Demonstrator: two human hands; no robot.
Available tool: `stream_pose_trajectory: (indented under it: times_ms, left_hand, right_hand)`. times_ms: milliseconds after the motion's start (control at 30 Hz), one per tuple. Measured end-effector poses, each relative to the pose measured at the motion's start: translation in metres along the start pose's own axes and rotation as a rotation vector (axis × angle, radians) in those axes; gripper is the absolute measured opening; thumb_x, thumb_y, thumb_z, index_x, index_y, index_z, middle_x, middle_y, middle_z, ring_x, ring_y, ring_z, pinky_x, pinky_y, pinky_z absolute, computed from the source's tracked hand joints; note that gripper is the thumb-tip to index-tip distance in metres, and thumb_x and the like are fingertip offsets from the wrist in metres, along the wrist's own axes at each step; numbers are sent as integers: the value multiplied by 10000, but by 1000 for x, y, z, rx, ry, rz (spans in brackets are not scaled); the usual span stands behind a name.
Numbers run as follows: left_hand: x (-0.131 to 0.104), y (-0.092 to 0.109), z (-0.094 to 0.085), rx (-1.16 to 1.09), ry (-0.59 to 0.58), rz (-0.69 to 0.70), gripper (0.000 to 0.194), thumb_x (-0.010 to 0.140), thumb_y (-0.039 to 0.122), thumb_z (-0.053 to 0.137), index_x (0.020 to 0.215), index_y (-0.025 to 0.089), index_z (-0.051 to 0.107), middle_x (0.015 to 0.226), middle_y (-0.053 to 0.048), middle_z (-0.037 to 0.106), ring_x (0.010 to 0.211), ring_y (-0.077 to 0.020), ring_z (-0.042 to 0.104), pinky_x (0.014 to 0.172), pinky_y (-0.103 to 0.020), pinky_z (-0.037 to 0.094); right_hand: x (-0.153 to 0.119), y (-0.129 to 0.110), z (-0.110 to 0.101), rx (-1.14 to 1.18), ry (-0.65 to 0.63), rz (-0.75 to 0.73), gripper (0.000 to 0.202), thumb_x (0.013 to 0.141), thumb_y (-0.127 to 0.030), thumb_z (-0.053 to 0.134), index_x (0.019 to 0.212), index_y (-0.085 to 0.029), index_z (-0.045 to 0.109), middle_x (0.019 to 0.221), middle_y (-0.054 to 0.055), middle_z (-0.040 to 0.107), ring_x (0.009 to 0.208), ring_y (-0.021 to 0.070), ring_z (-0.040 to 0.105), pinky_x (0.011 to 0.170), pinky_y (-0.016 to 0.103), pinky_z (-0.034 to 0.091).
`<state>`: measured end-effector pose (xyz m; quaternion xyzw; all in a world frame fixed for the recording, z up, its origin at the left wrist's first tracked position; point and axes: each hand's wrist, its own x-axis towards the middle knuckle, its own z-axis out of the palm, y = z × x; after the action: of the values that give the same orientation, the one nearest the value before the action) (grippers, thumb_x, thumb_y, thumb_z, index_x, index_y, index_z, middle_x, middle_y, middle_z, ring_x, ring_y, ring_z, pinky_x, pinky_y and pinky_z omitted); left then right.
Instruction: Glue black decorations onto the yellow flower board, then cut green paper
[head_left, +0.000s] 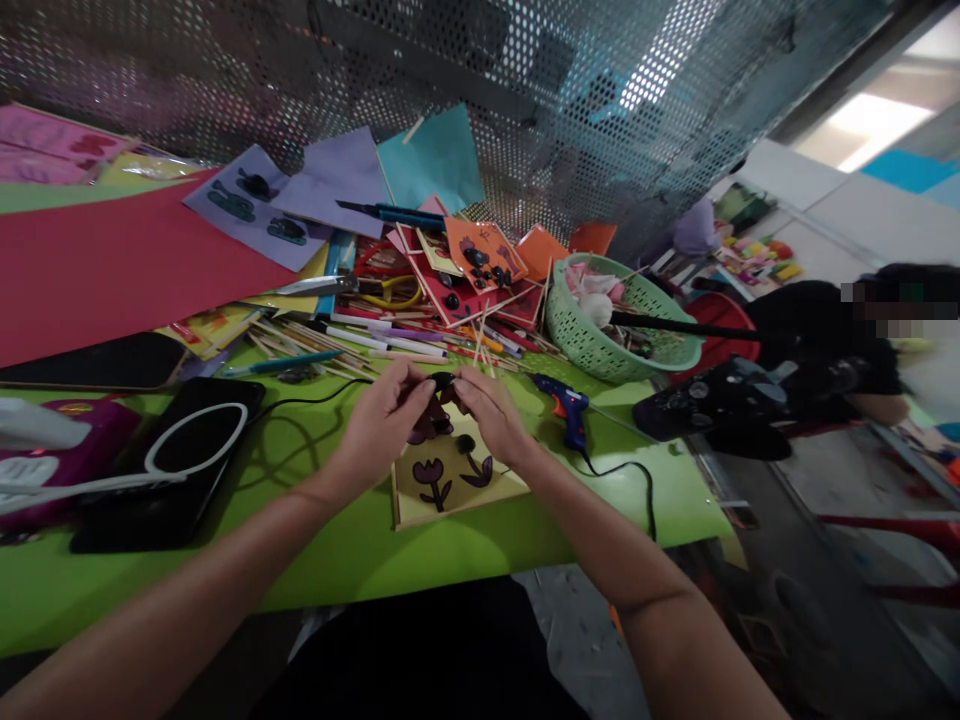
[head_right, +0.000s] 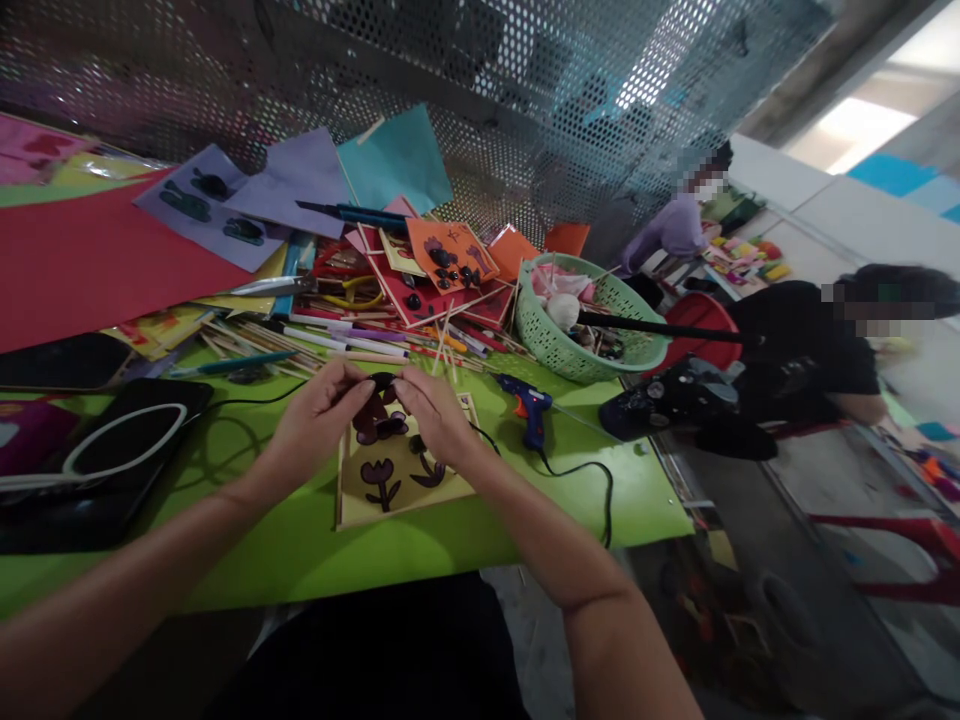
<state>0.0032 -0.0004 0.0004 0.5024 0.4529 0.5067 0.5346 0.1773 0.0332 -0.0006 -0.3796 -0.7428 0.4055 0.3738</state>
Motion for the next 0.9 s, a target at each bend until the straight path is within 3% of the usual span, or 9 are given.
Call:
stream_pose_trajectory:
  times_ms: [233, 400, 633, 767, 900]
  left_hand:
    - [2, 3, -2, -50, -12, -19, 191, 903, 359, 605, 828, 218, 501, 615, 27, 656, 480, -132, 611, 477, -248, 456]
    - [2, 7, -3, -34, -29, -18, 178, 901, 346, 602, 824, 211, 514, 607, 21, 660, 484, -131, 612, 479, -244, 467]
    - [2, 7, -3, 68, -64, -24, 158, 931, 318, 542, 877, 181, 601, 620, 26, 624, 535, -112, 595, 514, -224, 469]
    - [2, 7, -3, 77, -67, -19, 170, 934, 318, 556, 827, 187, 573, 620, 29, 625, 538, -101, 581, 526, -217, 474]
    - [2, 9, -4, 50, -78, -22, 179, 936, 315, 561, 810, 187, 569, 612, 22, 634, 527, -107, 585, 516, -224, 473]
  right_hand:
    - [0, -3, -4, -44, -21, -12, 314, 1046, -394, 406, 820, -220, 537, 707, -27, 464, 663, 147, 453, 628, 285, 343]
    - [3, -6, -10, -389, -31, -111, 232, 1024, -395, 479, 879, -219, 523, 760, -11, 548, 698, 156, 494, 644, 285, 331]
    - [3, -6, -7, -772, -70, -186, 263, 1052, -321, 350, 858, -216, 495, 801, 39, 593, 663, 172, 451, 631, 315, 262]
    - [2, -5, -6, -809, -63, -189, 262, 1038, -283, 342, 833, -217, 491, 775, 40, 591, 642, 168, 426, 623, 321, 248]
    - [1, -7, -8, -685, -34, -153, 239, 1015, -272, 368, 813, -221, 483, 745, 25, 572, 645, 165, 439, 627, 316, 266]
